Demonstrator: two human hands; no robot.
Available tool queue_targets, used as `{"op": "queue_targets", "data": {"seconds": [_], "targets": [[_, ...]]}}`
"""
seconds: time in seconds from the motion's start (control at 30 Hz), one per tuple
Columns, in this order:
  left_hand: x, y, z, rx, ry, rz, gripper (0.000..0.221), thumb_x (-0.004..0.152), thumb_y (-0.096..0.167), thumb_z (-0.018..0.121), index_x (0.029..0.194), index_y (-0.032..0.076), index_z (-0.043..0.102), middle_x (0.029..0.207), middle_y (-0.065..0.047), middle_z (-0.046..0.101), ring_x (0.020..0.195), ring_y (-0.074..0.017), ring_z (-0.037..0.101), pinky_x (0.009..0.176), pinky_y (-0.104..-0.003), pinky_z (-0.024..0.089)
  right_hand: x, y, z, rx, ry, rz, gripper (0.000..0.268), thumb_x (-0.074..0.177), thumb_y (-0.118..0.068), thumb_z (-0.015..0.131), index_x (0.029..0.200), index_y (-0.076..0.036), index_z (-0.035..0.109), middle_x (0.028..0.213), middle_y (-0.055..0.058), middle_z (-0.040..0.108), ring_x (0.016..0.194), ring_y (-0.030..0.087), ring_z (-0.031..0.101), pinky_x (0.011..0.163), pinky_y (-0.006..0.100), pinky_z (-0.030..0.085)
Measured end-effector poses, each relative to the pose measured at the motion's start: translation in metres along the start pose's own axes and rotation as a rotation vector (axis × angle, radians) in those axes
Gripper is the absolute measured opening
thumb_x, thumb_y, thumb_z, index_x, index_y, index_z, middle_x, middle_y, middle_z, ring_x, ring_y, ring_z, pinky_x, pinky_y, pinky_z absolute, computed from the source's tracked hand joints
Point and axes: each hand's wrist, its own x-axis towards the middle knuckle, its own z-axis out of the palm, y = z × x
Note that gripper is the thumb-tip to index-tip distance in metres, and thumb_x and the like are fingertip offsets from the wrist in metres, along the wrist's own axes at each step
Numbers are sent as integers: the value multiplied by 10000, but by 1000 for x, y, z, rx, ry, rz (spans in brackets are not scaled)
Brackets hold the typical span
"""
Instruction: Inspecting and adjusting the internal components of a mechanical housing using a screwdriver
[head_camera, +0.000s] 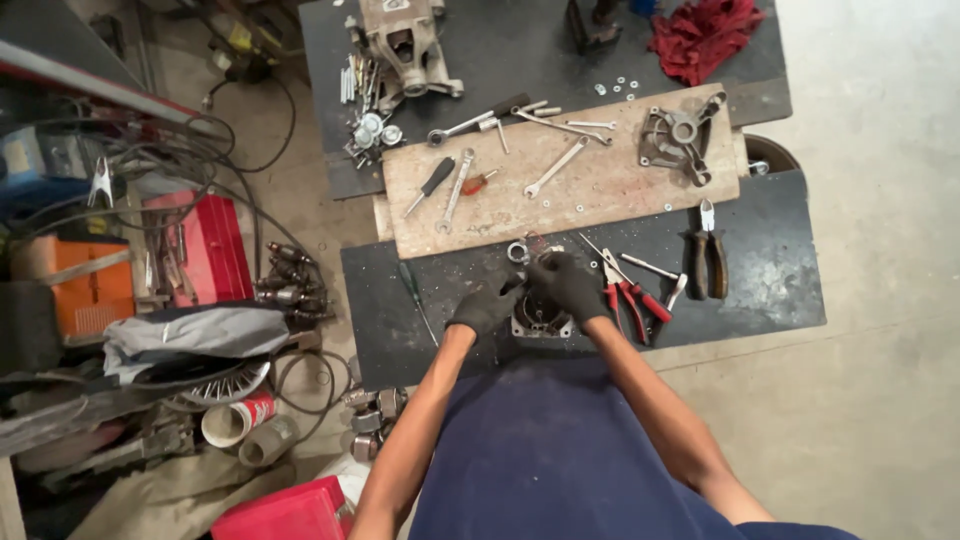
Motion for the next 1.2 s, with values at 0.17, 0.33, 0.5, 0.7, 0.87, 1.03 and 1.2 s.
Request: {"op": "queue_targets", "data": {"seconds": [0.17, 0.33, 0.5, 0.7, 0.87, 1.03, 1.2], "targets": [[6, -7, 14, -112, 135, 81, 466, 934, 474, 601, 1304, 192, 641, 1277, -148, 675, 1260, -346, 599, 1083, -476, 484, 11, 29, -2, 301, -110, -23, 454, 810, -517, 812, 907, -75, 790, 883, 157, 762, 991, 305, 713, 871, 442, 523], [6, -4, 12, -47, 199, 102, 446, 917, 493, 625, 1289, 247, 652, 1229, -110, 675, 1207, -330, 624, 1050, -465, 516, 23, 43, 12, 484, -131, 12, 397, 813, -431, 830, 918, -53, 771, 835, 126, 731, 893, 250, 696, 804, 388, 535], [27, -31, 31, -1, 234, 141, 421, 917, 550, 600, 1281, 348, 657, 1262, -49, 644, 1230, -313, 611, 1060, -459, 505, 23, 30, 4, 624, -179, 48, 357, 815, -370, 844, 900, -34, 757, 827, 116, 711, 873, 213, 668, 780, 346, 529], [36, -34, 40, 59, 224, 143, 449, 936, 561, 569, 1299, 310, 651, 1349, -110, 603, 1344, -372, 519, 1155, -532, 388, 46, 38, 0, 640, -240, 159, 279, 825, -280, 822, 941, -33, 765, 897, 107, 702, 939, 233, 669, 870, 338, 513], [44, -25, 45, 332, 271, 217, 465, 943, 579, 555, 1346, 354, 608, 1423, -103, 572, 1393, -370, 471, 1174, -576, 349, 30, 11, -14, 716, -290, 160, 261, 760, -242, 862, 915, -52, 774, 875, 94, 720, 859, 223, 685, 822, 344, 520], [83, -47, 75, 491, 277, 255, 549, 910, 598, 584, 1392, 337, 599, 1433, -125, 574, 1377, -386, 486, 1158, -587, 383, 3, 6, -45, 542, -364, 18, 243, 806, -213, 766, 971, -36, 750, 910, 80, 694, 897, 203, 634, 812, 307, 482], [99, -51, 57, 520, 79, 287, 527, 960, 587, 484, 1400, 314, 583, 1538, -85, 517, 1472, -368, 392, 1242, -593, 256, 16, 41, -34, 325, -381, -128, 332, 794, -265, 832, 1024, -36, 760, 901, 105, 711, 900, 214, 661, 779, 340, 504]]}}
